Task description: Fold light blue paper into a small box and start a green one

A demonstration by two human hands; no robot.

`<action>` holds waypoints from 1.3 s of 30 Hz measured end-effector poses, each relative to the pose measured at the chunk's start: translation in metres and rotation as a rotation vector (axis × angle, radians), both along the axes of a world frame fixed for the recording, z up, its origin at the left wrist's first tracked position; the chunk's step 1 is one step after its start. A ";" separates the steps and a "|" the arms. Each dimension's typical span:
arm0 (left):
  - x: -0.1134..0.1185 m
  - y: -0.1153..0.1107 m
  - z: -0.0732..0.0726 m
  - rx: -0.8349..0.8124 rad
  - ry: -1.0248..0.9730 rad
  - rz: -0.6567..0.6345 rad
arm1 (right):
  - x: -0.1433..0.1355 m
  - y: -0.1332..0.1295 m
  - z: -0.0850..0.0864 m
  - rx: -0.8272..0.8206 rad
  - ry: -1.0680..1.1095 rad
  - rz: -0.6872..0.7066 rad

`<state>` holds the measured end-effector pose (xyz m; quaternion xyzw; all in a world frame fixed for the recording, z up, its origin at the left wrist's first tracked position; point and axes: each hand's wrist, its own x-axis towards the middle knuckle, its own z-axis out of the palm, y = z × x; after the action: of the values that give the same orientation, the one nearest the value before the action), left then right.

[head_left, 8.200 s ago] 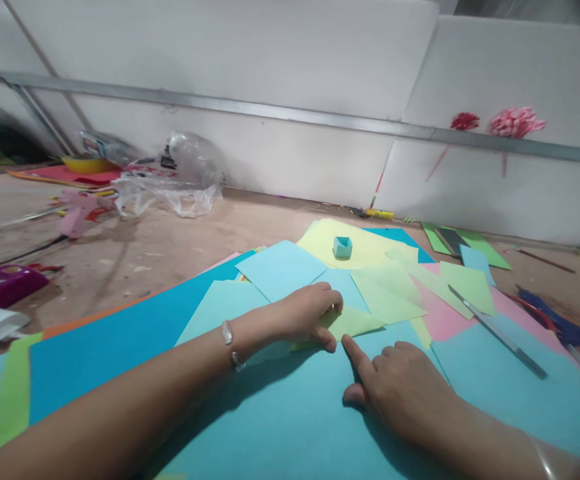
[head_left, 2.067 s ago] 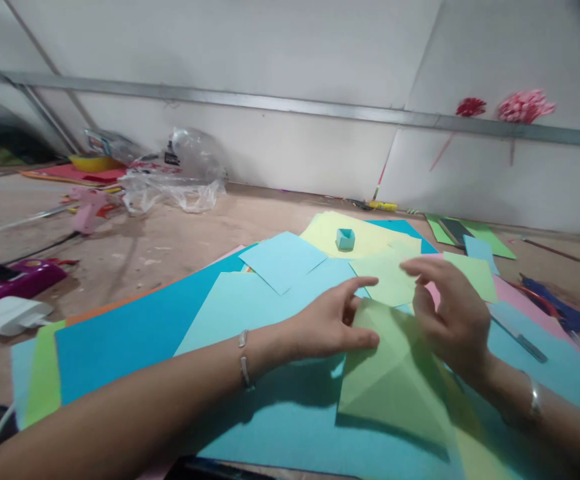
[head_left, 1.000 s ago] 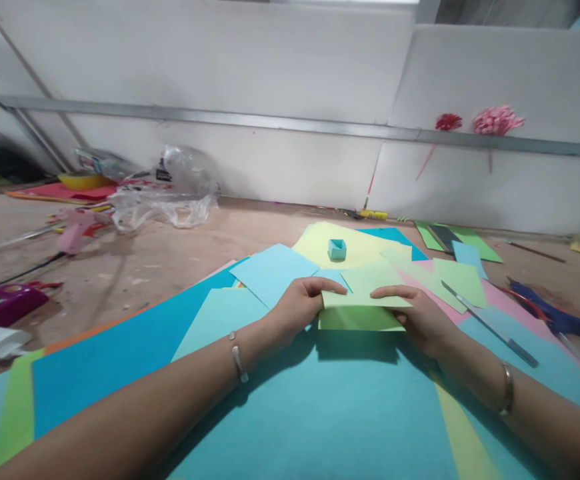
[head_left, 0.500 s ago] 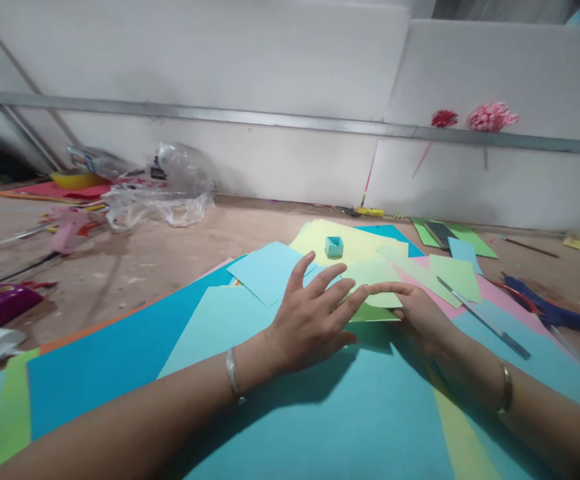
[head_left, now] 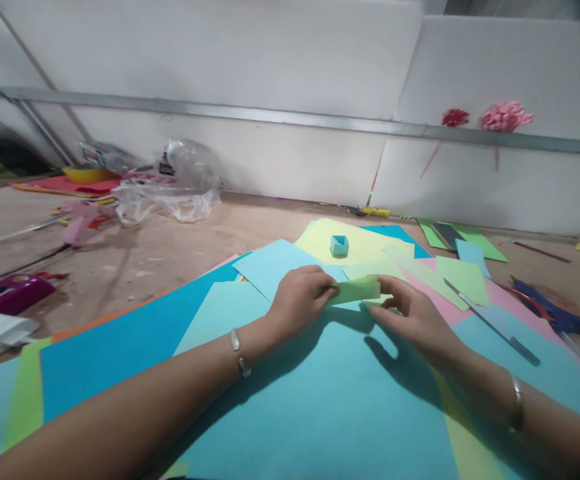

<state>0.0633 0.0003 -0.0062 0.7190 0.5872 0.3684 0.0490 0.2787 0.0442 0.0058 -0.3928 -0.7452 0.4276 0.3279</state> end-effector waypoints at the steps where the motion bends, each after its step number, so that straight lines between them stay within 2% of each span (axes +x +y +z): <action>1: 0.001 -0.001 0.001 -0.031 -0.060 -0.017 | 0.000 -0.001 0.000 0.019 -0.019 -0.004; 6: 0.006 -0.005 0.008 -0.275 -0.377 -0.175 | 0.002 -0.001 -0.005 -0.019 -0.031 -0.051; 8: 0.005 -0.005 0.010 -0.377 -0.510 -0.185 | 0.002 0.000 -0.005 -0.034 -0.007 -0.070; 11: 0.003 -0.004 0.010 -0.408 -0.592 -0.178 | 0.002 0.000 -0.003 -0.020 0.012 -0.104; 17: 0.002 -0.002 0.005 -0.206 -0.273 -0.151 | 0.000 -0.002 0.001 -0.025 0.019 -0.108; 20: 0.002 -0.001 0.003 -0.153 -0.173 -0.148 | -0.001 -0.002 0.000 -0.034 0.037 -0.120; 25: 0.003 -0.003 0.002 -0.149 -0.150 -0.158 | 0.000 0.000 -0.003 0.001 0.053 -0.191; 33: 0.005 -0.004 0.003 -0.176 -0.226 -0.159 | 0.000 0.000 -0.001 0.023 0.006 -0.143; 39: 0.005 -0.004 0.002 -0.179 -0.187 -0.156 | 0.001 0.004 -0.006 0.022 -0.035 -0.121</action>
<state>0.0681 -0.0040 -0.0040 0.7177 0.5530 0.3752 0.1958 0.2795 0.0483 0.0002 -0.4408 -0.7305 0.3918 0.3444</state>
